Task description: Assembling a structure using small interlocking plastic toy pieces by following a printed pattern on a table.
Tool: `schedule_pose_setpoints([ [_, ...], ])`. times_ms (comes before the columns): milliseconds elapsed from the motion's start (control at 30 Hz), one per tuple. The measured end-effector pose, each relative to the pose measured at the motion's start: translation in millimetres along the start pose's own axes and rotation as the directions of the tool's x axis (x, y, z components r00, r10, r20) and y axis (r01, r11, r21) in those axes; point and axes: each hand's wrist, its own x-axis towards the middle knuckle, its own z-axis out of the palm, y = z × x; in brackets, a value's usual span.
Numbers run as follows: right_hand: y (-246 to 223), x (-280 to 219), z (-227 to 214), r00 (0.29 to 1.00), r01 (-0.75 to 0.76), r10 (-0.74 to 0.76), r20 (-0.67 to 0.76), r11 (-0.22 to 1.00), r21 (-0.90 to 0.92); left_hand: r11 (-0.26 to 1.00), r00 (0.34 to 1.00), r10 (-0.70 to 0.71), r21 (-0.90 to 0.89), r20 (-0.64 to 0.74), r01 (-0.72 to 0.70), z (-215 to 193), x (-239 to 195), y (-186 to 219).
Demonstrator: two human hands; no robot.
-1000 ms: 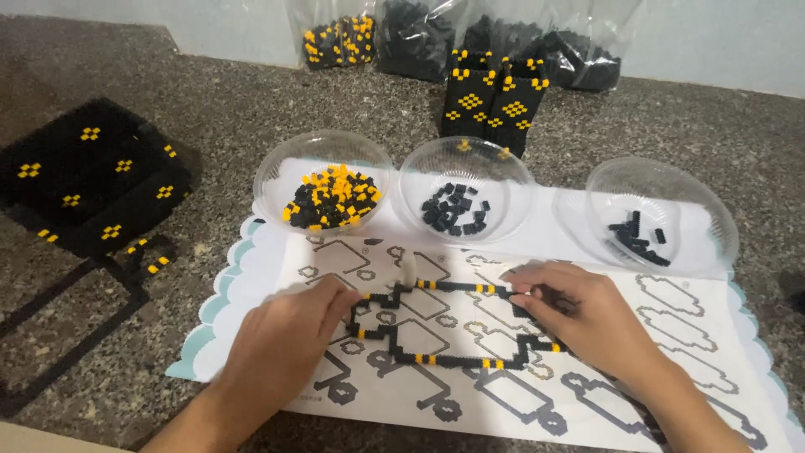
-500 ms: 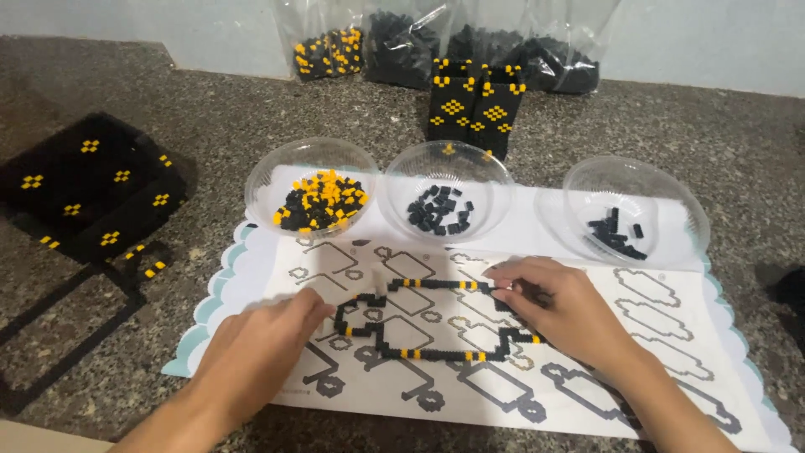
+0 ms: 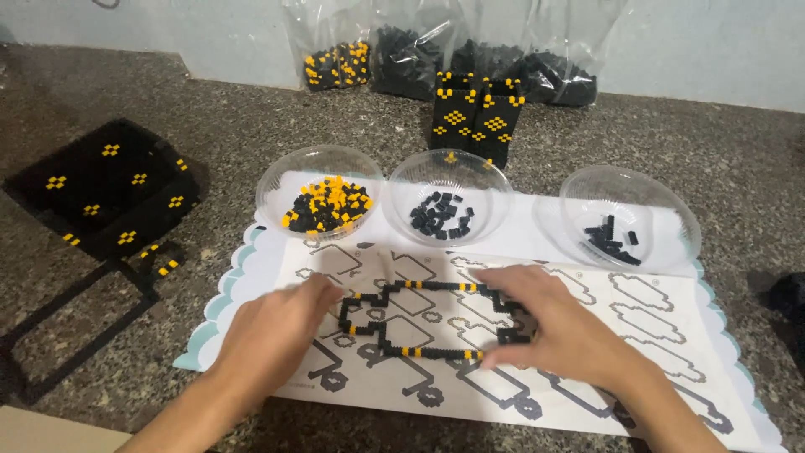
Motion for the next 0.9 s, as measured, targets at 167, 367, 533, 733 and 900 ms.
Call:
schedule_pose_setpoints([
  [167,-8,-3,-1,1.0,-0.002,0.002,0.019,1.0,-0.002,0.96,0.956,-0.28,0.017,0.09,0.28,-13,-10,-7],
  [367,-14,-10,-10,0.992,0.059,-0.052,-0.117,0.997,0.055,0.989,0.963,-0.146,-0.056,-0.226,0.136,14,-16,-29],
  [533,-6,-17,-24,0.912,0.161,-0.199,-0.359,0.978,-0.132,0.855,0.948,-0.108,-0.515,-0.299,-0.065,-10,10,4],
  [733,11,-20,-36,0.812,0.165,-0.287,-0.508,0.948,-0.272,0.403,0.991,0.026,-0.906,-0.134,-0.133,-21,71,32],
  [900,10,-13,-44,0.683,0.211,0.109,-0.722,0.917,0.337,0.178,0.988,-0.152,-0.984,-0.008,0.019,-26,95,43],
])
